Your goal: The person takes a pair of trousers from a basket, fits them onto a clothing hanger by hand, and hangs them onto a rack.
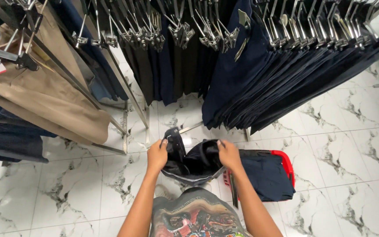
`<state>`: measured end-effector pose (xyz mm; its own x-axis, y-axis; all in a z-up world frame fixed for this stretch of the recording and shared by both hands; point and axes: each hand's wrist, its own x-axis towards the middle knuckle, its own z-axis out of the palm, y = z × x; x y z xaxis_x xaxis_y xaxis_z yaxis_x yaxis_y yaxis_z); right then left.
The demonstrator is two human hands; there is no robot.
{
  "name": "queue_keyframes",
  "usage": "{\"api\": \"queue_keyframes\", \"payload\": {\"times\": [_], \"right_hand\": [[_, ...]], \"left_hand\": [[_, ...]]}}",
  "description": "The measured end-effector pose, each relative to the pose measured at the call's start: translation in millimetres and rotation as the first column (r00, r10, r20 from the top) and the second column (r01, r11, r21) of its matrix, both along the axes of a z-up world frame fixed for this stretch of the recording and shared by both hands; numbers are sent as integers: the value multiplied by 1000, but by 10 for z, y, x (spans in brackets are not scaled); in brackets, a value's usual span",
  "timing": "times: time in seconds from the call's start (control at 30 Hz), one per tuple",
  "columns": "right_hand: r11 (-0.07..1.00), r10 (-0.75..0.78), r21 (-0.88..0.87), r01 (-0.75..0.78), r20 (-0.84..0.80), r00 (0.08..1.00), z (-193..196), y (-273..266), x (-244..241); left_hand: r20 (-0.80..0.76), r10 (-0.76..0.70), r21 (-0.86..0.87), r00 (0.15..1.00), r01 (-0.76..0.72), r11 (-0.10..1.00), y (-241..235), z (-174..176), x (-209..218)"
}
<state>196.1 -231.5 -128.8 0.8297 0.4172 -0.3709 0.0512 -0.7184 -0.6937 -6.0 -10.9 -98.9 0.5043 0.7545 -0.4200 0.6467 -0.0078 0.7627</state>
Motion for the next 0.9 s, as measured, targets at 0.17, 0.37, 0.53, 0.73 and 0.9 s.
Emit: {"api": "queue_keyframes", "payload": {"times": [0.17, 0.37, 0.53, 0.73, 0.9], "right_hand": [[932, -130, 363, 5, 321, 938, 1608, 176, -66], [725, -447, 685, -66, 541, 712, 1679, 209, -224], [968, 204, -164, -192, 57, 977, -499, -91, 56], [961, 199, -187, -203, -43, 979, -147, -38, 166], [848, -203, 529, -41, 395, 896, 1879, 164, -204]], "left_hand": [[238, -102, 186, 966, 57, 981, 77, 1152, 245], [642, -222, 592, 733, -291, 752, -107, 1248, 403], [374, -29, 283, 927, -84, 956, -222, 246, 182], [-18, -170, -26, 985, 170, 985, -73, 239, 195], [346, 22, 111, 938, -65, 992, -183, 1219, 209]]}}
